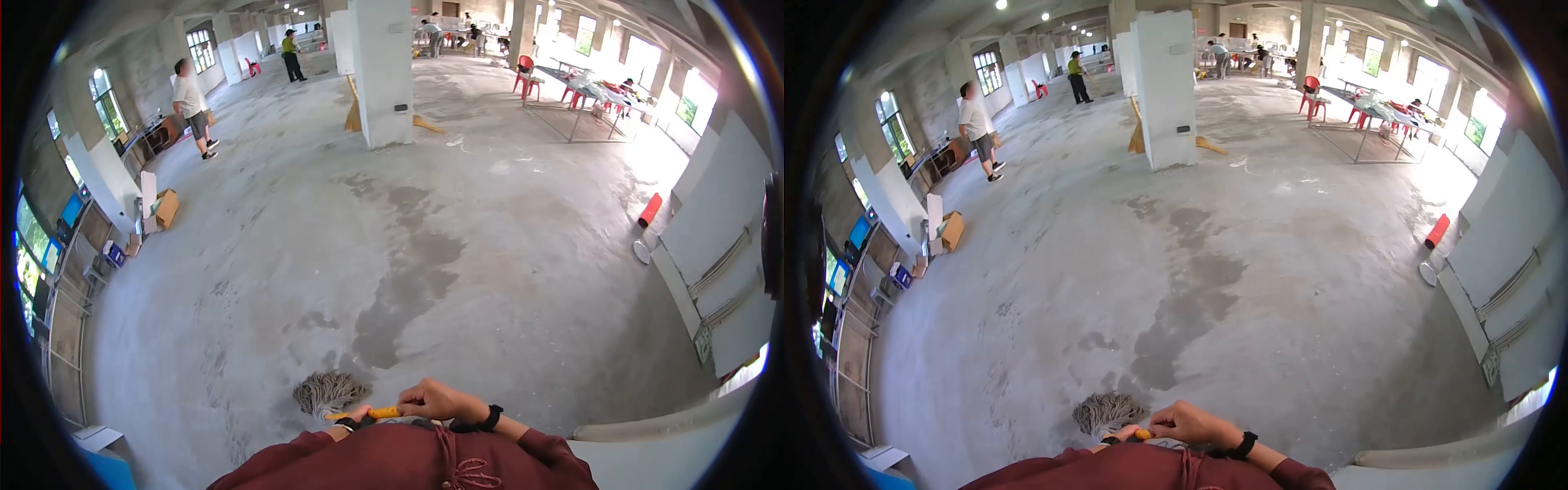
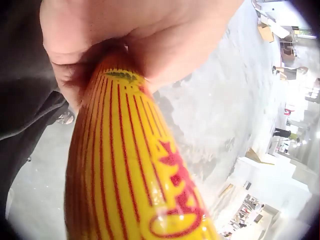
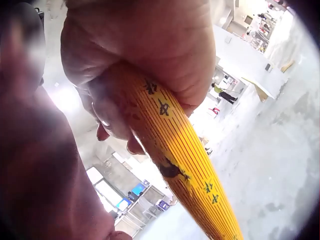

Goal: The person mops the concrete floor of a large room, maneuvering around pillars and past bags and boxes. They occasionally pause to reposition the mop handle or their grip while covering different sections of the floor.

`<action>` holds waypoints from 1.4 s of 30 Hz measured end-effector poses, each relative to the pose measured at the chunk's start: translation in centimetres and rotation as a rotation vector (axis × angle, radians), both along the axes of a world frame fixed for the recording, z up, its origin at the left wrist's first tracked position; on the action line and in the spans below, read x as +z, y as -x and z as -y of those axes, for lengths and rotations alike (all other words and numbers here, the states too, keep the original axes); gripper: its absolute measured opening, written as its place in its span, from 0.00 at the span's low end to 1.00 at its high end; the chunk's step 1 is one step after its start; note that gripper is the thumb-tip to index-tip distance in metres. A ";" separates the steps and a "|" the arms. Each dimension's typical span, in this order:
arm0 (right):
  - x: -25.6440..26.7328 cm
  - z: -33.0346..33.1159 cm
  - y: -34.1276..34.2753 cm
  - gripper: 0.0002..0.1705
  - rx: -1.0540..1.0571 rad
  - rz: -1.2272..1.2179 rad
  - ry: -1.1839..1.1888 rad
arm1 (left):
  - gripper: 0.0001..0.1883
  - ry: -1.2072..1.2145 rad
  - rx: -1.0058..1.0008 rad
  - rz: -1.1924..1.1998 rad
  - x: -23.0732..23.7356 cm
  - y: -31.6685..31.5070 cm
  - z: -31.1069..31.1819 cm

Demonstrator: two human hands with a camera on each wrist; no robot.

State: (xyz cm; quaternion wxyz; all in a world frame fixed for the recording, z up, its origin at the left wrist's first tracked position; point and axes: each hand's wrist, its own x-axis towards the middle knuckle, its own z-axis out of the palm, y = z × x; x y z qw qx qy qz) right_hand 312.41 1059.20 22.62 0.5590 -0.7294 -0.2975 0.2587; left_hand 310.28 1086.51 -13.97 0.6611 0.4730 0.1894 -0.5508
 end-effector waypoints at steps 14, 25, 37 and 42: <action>10.3 7.5 -1.7 0.07 0.114 0.096 -0.020 | 0.20 0.071 -0.063 0.313 8.5 -4.2 11.7; 8.0 5.1 -3.8 0.09 0.415 0.080 0.058 | 0.18 -0.021 0.206 0.285 14.0 -3.4 14.3; 7.3 1.5 -5.4 0.09 0.419 0.029 0.028 | 0.12 0.215 0.402 0.119 13.8 -4.3 11.1; 7.9 -3.1 -6.2 0.07 0.407 0.046 0.057 | 0.10 0.276 0.548 -0.098 0.2 -5.9 9.4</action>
